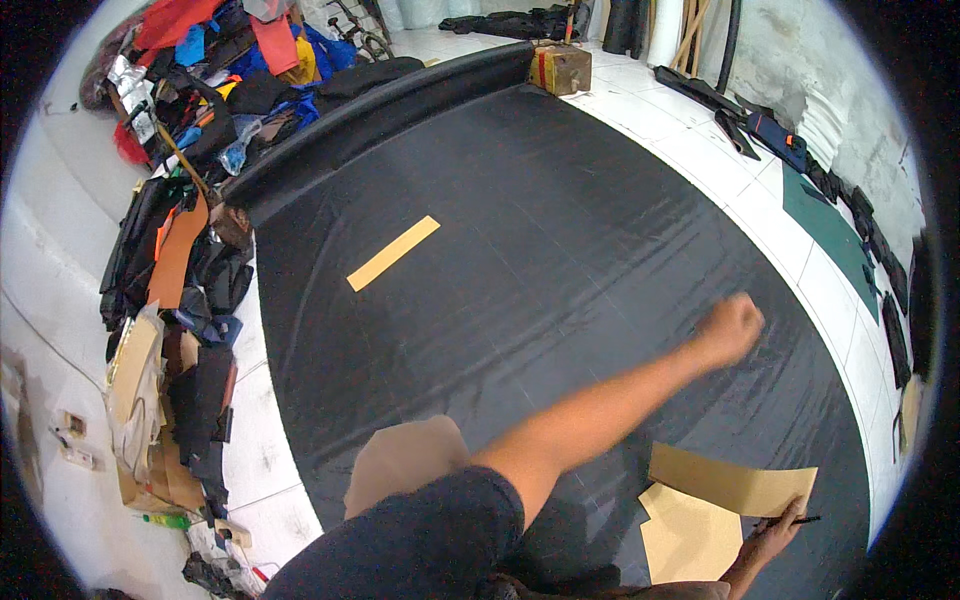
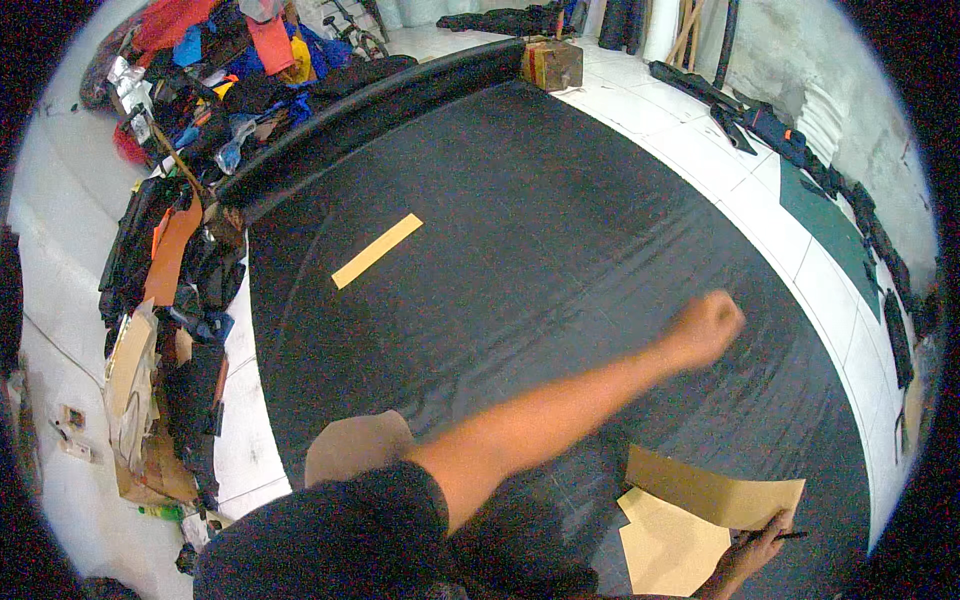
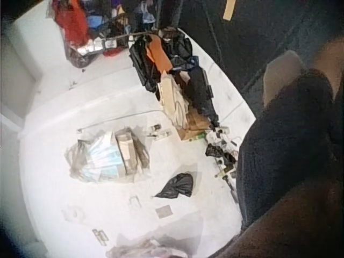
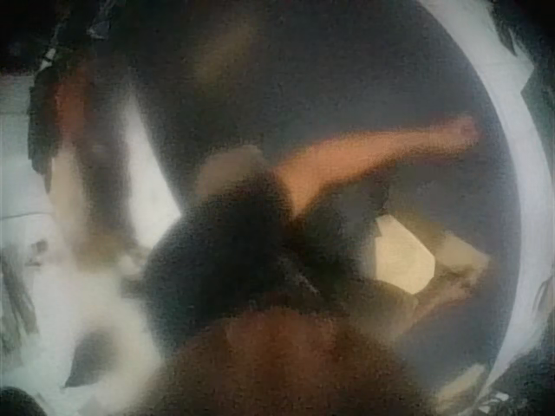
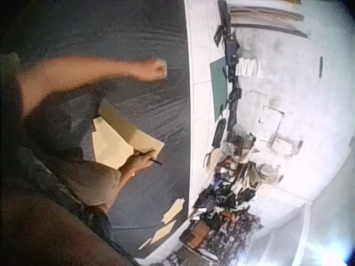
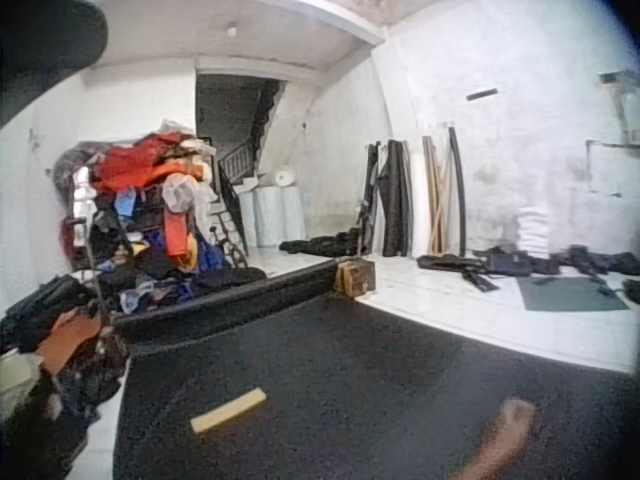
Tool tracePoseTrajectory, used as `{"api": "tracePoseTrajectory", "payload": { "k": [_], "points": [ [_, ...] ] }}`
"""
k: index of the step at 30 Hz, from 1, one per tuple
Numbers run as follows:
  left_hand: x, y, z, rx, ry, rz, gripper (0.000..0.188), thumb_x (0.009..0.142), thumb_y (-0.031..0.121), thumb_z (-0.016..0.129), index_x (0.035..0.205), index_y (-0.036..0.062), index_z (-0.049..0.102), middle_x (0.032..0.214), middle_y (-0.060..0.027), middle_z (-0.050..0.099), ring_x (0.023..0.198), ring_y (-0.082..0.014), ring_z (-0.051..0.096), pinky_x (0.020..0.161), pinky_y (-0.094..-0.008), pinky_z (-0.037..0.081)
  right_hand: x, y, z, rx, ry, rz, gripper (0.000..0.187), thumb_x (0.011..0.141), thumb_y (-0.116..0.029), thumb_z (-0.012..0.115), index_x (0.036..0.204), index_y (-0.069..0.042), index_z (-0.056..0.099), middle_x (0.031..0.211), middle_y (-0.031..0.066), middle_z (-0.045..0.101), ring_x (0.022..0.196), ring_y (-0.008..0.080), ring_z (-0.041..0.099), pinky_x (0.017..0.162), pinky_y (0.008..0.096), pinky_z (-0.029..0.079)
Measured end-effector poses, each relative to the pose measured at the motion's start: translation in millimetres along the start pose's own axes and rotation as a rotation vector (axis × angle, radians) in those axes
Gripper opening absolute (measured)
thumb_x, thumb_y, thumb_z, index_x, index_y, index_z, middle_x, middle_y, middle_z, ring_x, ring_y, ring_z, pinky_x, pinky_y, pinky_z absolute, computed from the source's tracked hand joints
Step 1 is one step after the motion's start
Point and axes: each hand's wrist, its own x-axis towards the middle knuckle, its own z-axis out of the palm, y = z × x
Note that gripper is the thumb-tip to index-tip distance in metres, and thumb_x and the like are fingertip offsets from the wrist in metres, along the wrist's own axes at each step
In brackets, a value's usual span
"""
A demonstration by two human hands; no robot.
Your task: The person sits on a black floor mat and uses a pen to mark lines on several tan cardboard pieces. They repeatedly pick up, align, and place the pieces, then gather them into a stack and move them aside.
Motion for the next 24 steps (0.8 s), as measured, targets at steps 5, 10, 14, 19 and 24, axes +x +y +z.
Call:
{"api": "tracePoseTrajectory", "payload": {
  "k": [5, 10, 14, 19, 24],
  "points": [
    [72, -96, -168, 0.962, -0.259, 0.022, 0.022, 0.082, 0.020, 0.055, 0.087, 0.0029, 0.068, 0.094, -0.0197, 0.064, 0.087, -0.0382, 0.063, 0.076, -0.0480, 0.051, 5, 76, -37, -0.241, 0.038, 0.178, 0.042, 0.090, -0.043, 0.061, 0.108, -0.006, 0.054, 0.077, 0.0015, 0.054, 0.047, 0.0066, 0.038, 0.037, 0.0211, 0.028],
    [11, -138, -360, 1.395, -0.216, -0.383, 0.030, 0.083, 0.019, 0.057, 0.110, 0.0088, 0.065, 0.111, -0.0178, 0.060, 0.104, -0.0355, 0.060, 0.086, -0.0451, 0.050, -4, 162, -127, -0.459, -0.066, 0.408, 0.033, 0.093, -0.037, 0.054, 0.110, -0.009, 0.053, 0.095, 0.0041, 0.058, 0.078, 0.0172, 0.050, 0.061, 0.0313, 0.032],
    [-20, -201, -460, 1.023, 0.386, -0.732, 0.041, 0.076, 0.027, 0.062, 0.114, 0.0121, 0.063, 0.117, -0.0165, 0.061, 0.111, -0.0347, 0.057, 0.091, -0.0445, 0.048, 20, 199, -276, -0.917, -0.468, -0.285, 0.044, 0.097, -0.030, 0.043, 0.130, -0.002, 0.050, 0.126, 0.0167, 0.057, 0.125, 0.0335, 0.046, 0.105, 0.0471, 0.035],
    [-109, -232, -587, 1.308, 0.515, -1.073, 0.074, 0.078, 0.022, 0.057, 0.146, 0.0176, 0.030, 0.149, -0.0225, 0.027, 0.125, -0.0351, 0.048, 0.099, -0.0452, 0.043, -15, 200, -206, -0.864, -0.066, 0.443, 0.036, 0.092, -0.038, 0.054, 0.111, -0.008, 0.050, 0.099, 0.0076, 0.057, 0.085, 0.0231, 0.050, 0.069, 0.0359, 0.036],
    [-144, -260, -623, 1.319, 0.513, -1.135, 0.067, 0.082, 0.025, 0.049, 0.145, 0.0115, 0.031, 0.150, -0.0216, 0.025, 0.128, -0.0378, 0.044, 0.102, -0.0441, 0.041, -17, 180, -242, -0.923, 0.020, 0.520, 0.041, 0.085, -0.046, 0.066, 0.099, -0.013, 0.047, 0.078, 0.0031, 0.057, 0.055, 0.0196, 0.055, 0.044, 0.0321, 0.041]
  ]
}}
